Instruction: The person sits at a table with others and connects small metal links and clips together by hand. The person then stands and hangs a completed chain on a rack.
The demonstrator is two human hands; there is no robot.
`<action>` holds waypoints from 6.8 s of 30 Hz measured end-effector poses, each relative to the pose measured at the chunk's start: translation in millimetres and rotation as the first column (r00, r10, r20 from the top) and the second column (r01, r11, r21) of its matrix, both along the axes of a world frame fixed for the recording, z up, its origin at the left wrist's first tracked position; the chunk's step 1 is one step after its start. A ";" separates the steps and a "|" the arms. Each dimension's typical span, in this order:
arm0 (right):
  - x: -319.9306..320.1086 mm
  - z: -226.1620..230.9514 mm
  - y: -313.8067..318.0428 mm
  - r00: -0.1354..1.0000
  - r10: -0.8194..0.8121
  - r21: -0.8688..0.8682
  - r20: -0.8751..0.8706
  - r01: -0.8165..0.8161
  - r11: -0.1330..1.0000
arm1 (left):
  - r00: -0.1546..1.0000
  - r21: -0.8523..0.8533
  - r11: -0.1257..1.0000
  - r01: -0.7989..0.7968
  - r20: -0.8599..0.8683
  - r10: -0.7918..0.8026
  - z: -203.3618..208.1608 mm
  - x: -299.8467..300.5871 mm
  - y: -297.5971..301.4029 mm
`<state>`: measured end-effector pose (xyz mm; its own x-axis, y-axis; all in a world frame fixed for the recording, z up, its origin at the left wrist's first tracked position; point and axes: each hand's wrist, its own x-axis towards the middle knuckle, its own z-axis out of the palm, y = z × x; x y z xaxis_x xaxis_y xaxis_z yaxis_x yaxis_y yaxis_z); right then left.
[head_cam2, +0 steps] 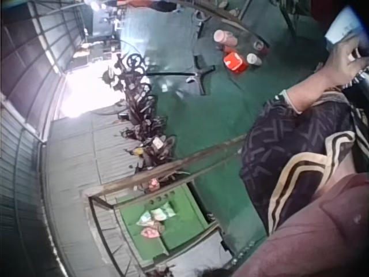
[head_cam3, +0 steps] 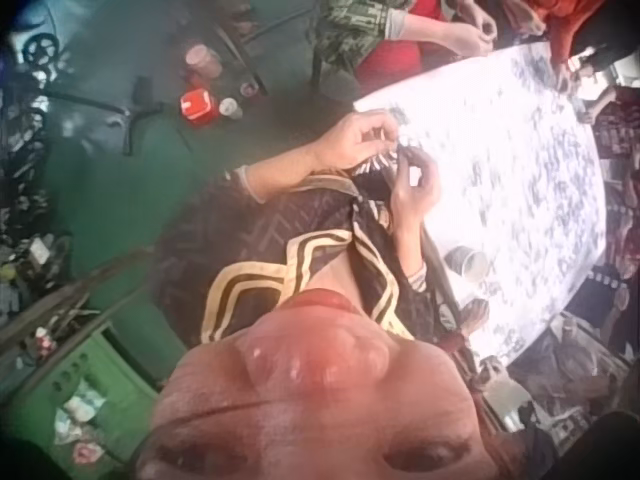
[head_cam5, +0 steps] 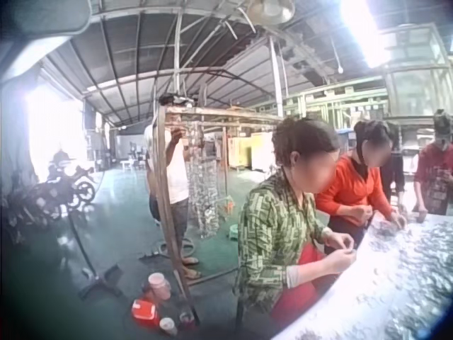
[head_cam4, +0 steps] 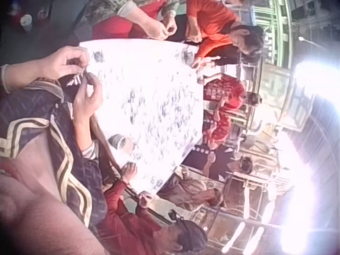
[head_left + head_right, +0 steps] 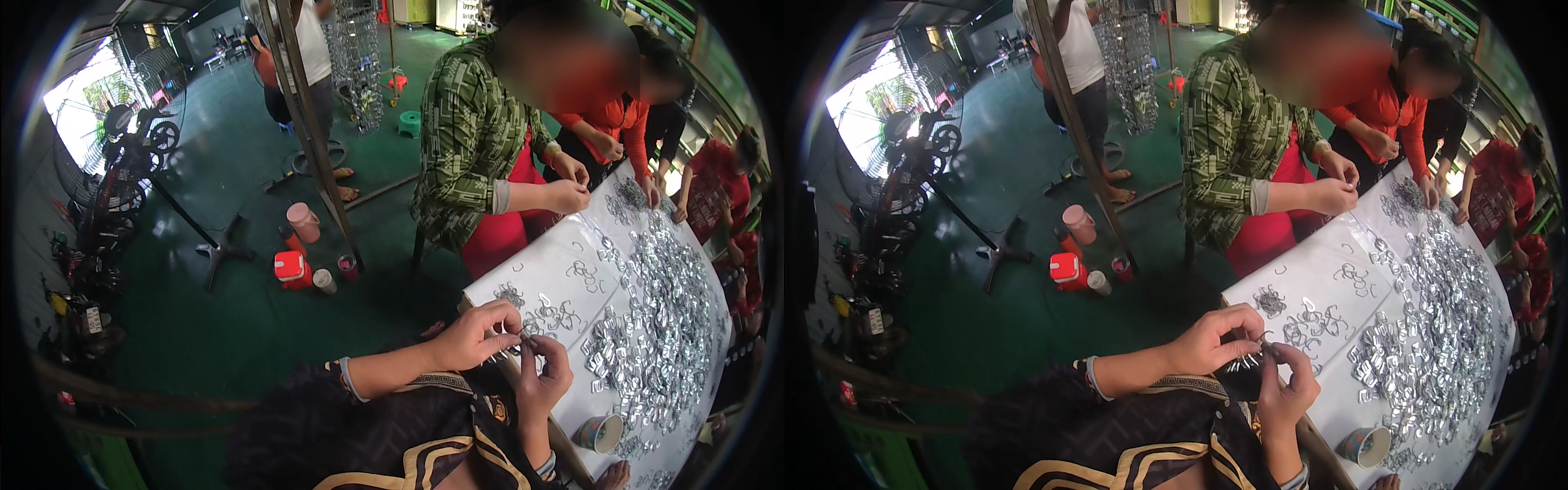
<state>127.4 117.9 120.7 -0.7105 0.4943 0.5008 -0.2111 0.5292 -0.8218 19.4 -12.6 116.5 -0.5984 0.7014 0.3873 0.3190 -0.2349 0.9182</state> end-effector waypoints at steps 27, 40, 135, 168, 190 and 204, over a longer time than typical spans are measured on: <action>1.2 -5.2 6.8 1.000 0.010 -0.097 -0.005 -0.010 0.995 | 0.987 0.073 0.995 -0.073 -0.140 0.083 -2.1 5.0 13.4; -0.2 1.6 -0.5 0.998 0.065 -0.055 0.021 -0.064 0.996 | 0.980 0.075 0.988 -0.134 -0.137 0.143 2.3 7.1 7.3; -234.4 -181.9 11.2 0.764 -0.048 0.600 0.643 -0.464 0.651 | -0.298 0.759 -0.028 -0.650 -0.221 0.929 412.9 -885.4 -217.3; -217.7 -158.2 -12.3 0.655 -0.090 0.496 0.750 -0.467 0.732 | 0.258 -0.315 0.338 -0.887 0.268 0.928 -262.8 -693.8 -216.1; -227.6 -142.7 -17.9 0.678 -0.082 0.525 0.730 -0.480 0.702 | 0.286 -0.167 0.262 -0.951 -0.144 0.947 -241.9 -725.6 -174.5; -182.5 -173.5 -19.0 0.641 -0.188 0.455 0.744 -0.280 0.845 | 0.251 -0.007 0.264 -0.965 -0.331 0.910 -220.3 -654.9 -209.0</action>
